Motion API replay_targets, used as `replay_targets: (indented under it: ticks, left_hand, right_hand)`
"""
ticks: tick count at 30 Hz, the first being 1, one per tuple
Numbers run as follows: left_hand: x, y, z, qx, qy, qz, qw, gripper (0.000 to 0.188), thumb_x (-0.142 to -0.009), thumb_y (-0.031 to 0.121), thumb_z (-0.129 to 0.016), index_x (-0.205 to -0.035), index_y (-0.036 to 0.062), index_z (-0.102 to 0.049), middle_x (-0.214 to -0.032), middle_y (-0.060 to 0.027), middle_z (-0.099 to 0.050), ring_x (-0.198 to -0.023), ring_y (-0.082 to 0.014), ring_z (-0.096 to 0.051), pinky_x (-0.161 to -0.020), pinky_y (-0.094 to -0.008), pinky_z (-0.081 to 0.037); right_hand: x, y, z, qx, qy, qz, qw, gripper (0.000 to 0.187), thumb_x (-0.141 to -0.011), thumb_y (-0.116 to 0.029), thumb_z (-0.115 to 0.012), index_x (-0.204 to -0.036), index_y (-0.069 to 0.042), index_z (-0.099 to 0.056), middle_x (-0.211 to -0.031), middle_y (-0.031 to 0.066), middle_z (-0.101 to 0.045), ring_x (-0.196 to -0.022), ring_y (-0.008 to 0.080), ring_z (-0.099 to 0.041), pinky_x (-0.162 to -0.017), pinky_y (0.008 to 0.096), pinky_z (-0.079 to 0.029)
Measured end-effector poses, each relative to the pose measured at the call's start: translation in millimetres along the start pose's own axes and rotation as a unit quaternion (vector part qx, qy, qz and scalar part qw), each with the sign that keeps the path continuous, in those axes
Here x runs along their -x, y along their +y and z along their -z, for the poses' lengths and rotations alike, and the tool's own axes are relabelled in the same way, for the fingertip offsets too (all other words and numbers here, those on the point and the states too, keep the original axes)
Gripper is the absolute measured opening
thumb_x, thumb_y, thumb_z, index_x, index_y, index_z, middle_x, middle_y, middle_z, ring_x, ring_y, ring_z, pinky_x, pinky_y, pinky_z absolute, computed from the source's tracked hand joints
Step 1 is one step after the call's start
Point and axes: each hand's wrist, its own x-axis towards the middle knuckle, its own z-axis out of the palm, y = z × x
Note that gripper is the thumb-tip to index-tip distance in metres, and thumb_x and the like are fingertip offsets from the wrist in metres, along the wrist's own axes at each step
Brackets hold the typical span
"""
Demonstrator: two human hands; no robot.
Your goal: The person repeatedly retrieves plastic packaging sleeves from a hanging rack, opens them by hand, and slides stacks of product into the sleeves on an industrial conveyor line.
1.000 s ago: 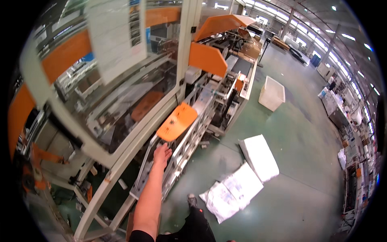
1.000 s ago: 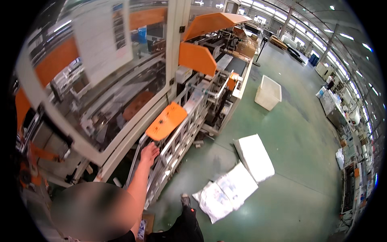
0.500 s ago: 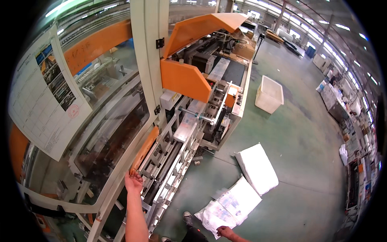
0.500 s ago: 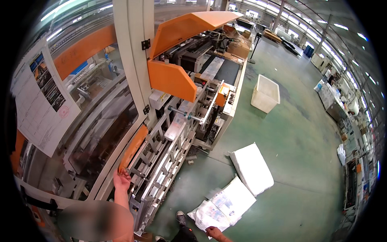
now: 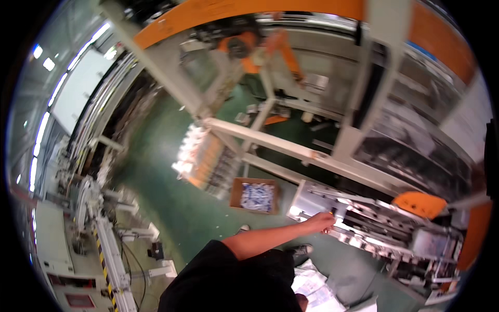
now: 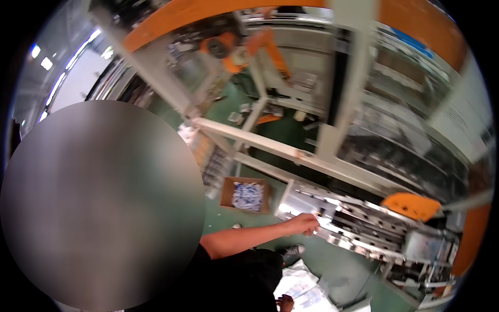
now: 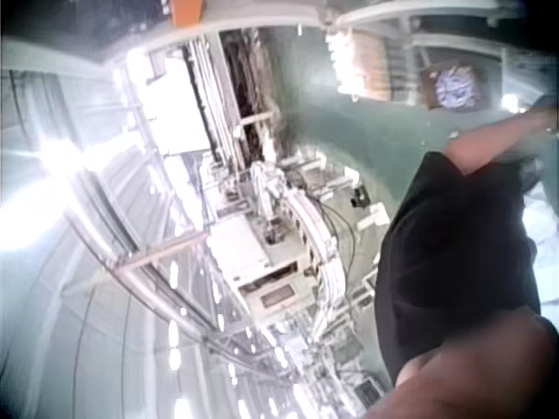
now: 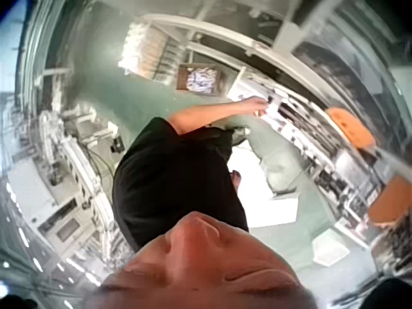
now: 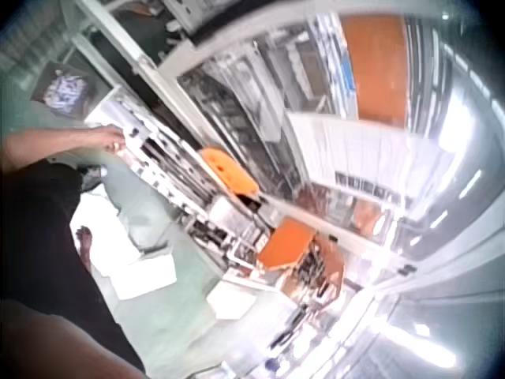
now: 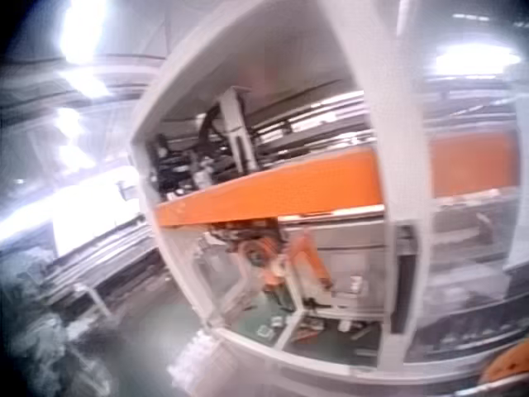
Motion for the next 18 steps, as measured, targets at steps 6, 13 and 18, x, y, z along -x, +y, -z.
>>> replay_targets:
  ticks: [6,13,18]
  left_hand:
    - [288,-163,244,0.005,0.575,-0.023,0.818,0.019,-0.085,0.014,-0.057,-0.1,0.003,-0.06,-0.082,-0.0062,-0.063,-0.068,-0.0125,-0.058,-0.061,-0.0281,-0.049]
    - [469,-194,473,0.005,0.762,-0.034,0.647,0.03,-0.08,0.008,-0.058,-0.108,-0.0029,-0.055,-0.091,-0.0095,-0.061,-0.08,-0.0155,-0.058,-0.069,-0.0272,-0.048]
    - [472,-253,560,0.145,0.678,-0.057,0.718,0.039,-0.081,0.008,-0.06,-0.117,-0.0023,-0.051,-0.11,-0.0115,-0.059,-0.1,-0.0189,-0.055,-0.085,-0.0303,-0.045]
  right_hand:
    - [-74,-173,-89,0.264,-0.102,0.028,0.959,0.026,-0.091,-0.02,-0.053,-0.099,0.003,-0.058,-0.078,0.01,-0.065,-0.073,0.0158,-0.063,-0.062,0.0267,-0.05]
    - [-167,-303,-467,0.354,-0.291,0.147,0.877,0.027,-0.088,-0.017,-0.058,-0.107,0.002,-0.058,-0.085,0.0063,-0.064,-0.077,0.0121,-0.06,-0.07,0.0262,-0.049]
    - [-222,-257,-678,0.273,-0.29,0.029,0.917,0.027,-0.089,-0.017,-0.057,-0.109,0.001,-0.057,-0.087,0.0084,-0.064,-0.075,0.0136,-0.061,-0.068,0.0253,-0.048]
